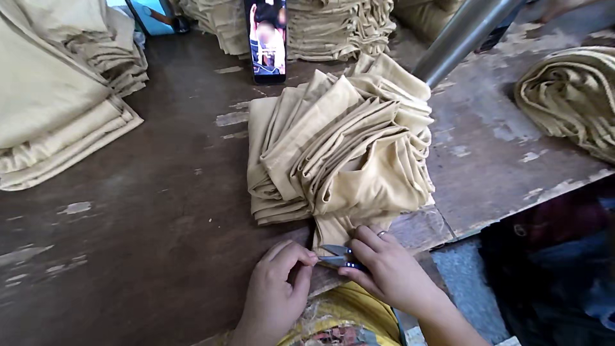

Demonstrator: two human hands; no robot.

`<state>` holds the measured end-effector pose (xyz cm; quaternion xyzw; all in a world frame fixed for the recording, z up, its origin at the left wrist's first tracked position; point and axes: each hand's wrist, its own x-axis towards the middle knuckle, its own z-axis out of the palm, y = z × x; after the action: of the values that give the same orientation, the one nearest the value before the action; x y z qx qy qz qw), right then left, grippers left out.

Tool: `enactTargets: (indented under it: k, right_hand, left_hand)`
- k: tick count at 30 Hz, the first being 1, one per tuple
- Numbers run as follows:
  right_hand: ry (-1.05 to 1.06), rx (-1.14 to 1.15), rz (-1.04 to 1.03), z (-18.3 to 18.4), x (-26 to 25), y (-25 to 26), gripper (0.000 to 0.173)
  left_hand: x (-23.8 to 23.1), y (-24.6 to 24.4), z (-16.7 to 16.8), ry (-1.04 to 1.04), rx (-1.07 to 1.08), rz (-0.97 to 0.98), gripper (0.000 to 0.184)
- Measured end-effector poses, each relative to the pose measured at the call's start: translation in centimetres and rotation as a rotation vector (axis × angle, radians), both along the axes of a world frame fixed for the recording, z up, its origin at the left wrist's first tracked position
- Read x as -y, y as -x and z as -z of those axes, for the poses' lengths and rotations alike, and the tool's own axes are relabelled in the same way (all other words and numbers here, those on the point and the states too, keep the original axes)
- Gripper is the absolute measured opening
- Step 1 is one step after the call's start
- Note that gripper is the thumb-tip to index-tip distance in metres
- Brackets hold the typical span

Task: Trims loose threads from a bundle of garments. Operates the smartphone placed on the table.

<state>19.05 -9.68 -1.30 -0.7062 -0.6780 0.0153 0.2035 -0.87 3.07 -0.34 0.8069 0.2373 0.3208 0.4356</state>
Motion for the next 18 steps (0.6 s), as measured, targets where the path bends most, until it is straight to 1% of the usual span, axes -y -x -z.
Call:
enactTargets:
  k: [5, 9, 13, 15, 17, 18]
  right_hand:
    - [-0.013, 0.037, 0.058, 0.3, -0.2, 0.6, 0.061]
    - [-0.013, -0.007, 0.059, 0.4, -0.1, 0.8, 0.056]
    - [-0.037, -0.022, 0.039, 0.4, -0.1, 0.7, 0.061]
    - [-0.033, -0.007, 0.044, 0.5, -0.2, 0.8, 0.06]
    - [-0.02, -0.018, 0.047, 0.4, -0.4, 0.8, 0.059]
    - [-0.022, -0.045, 0.043, 0.4, -0.4, 0.7, 0.058]
  left_hand:
    - [0.0, 0.0, 0.2, -0.05, 0.015, 0.087, 0.005]
    - [-0.3, -0.1, 0.2, -0.125, -0.003, 0.137, 0.007]
    - [-0.8, 0.2, 0.1, -0.101, 0.034, 0.155, 0.006]
    - [-0.8, 0.2, 0.1, -0.099, 0.054, 0.166, 0.006]
    - [-1.0, 0.4, 0.0, -0.062, 0.105, 0.237, 0.006]
    - [-1.1, 0.6, -0.2, -0.031, 0.124, 0.278, 0.011]
